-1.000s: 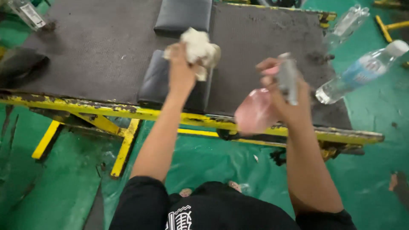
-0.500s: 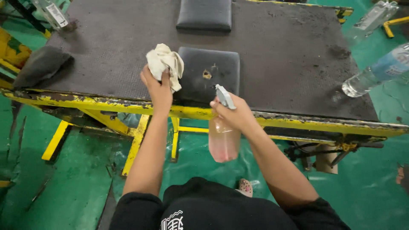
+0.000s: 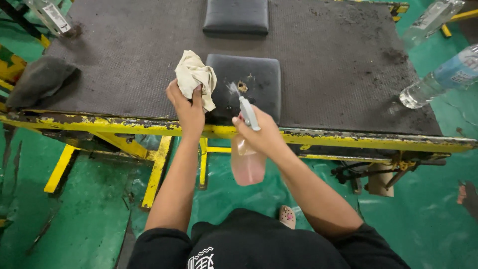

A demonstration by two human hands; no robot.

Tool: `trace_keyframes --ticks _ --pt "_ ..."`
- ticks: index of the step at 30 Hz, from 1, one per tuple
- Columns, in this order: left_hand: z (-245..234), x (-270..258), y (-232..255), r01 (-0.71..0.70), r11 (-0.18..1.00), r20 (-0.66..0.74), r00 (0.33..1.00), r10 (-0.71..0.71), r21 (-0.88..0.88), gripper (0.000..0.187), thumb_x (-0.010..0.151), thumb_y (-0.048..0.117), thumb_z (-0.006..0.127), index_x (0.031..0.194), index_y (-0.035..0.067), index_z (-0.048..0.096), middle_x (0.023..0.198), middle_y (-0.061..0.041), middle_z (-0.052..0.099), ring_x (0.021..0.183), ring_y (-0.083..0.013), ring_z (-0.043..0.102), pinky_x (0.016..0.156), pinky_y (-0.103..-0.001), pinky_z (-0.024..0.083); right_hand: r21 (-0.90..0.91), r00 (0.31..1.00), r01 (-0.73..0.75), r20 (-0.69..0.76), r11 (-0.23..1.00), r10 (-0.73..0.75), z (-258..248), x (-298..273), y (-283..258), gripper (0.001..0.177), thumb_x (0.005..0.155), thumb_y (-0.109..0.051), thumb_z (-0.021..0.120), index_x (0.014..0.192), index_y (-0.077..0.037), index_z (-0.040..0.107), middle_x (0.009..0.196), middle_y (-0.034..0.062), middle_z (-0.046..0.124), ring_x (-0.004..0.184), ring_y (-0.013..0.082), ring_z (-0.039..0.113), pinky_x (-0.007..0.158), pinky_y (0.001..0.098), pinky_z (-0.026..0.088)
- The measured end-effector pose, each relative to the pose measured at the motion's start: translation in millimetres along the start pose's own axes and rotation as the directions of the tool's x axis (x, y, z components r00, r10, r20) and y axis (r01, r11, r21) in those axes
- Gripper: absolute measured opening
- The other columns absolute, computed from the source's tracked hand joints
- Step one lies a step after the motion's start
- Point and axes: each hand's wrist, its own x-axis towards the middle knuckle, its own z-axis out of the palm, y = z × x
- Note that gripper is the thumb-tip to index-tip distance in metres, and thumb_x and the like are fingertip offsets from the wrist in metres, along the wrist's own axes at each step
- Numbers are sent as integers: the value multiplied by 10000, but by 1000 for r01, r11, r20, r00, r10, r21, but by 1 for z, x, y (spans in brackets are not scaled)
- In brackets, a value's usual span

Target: Cleaning and sanitizing various gym equipment pieces using a spray bottle and cloth.

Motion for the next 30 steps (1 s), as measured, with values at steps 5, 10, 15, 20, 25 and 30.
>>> trace_keyframes --ticks 5,10,15,20,25,30 --pt "0 -1 -4 -29 999 28 999 28 21 464 1017 121 704 1395 6 462 1355 -203 454 1320 -383 472 1166 -476 355 129 999 -41 34 991 37 -6 3 7 193 948 -218 738 992 -61 634 845 15 649 766 82 591 699 282 530" --pt "-1 -2 -6 -53 998 65 997 50 36 484 1013 106 708 1403 2 442 1386 -222 435 1343 -408 452 1179 -486 340 262 988 -156 20 952 156 -17 -7 33 170 976 -192 737 994 -62 630 839 12 692 695 60 607 616 241 515" --pt "0 -2 -12 -65 997 81 995 61 52 505 1016 105 712 1419 3 426 1399 -229 428 1350 -416 448 1185 -487 339 263 987 -147 -21 954 158 -55 -27 51 187 964 -195 733 1055 -63 636 898 14 691 726 68 604 637 244 521" --pt "-2 -2 -4 -57 998 84 995 54 36 515 1022 111 712 1429 2 417 1408 -228 422 1357 -412 447 1186 -484 338 -141 987 69 -132 988 -88 -149 -21 28 241 940 -164 759 1127 -67 642 1087 62 721 934 128 689 791 287 567" --pt "-2 -4 4 -49 998 89 995 46 32 532 1017 140 738 1423 -4 426 1415 -225 422 1363 -402 444 1183 -480 339 -132 833 373 -387 918 -394 -216 18 65 292 1096 -84 835 1241 -9 593 1318 118 639 1217 206 614 1049 338 504" --pt "-2 -4 -1 -64 998 73 995 63 8 519 1026 149 743 1426 2 447 1409 -214 450 1362 -380 457 1189 -470 350 -329 744 173 -574 928 -342 -237 62 103 434 957 -183 883 1268 -18 629 1229 85 684 1144 209 655 1016 370 518"
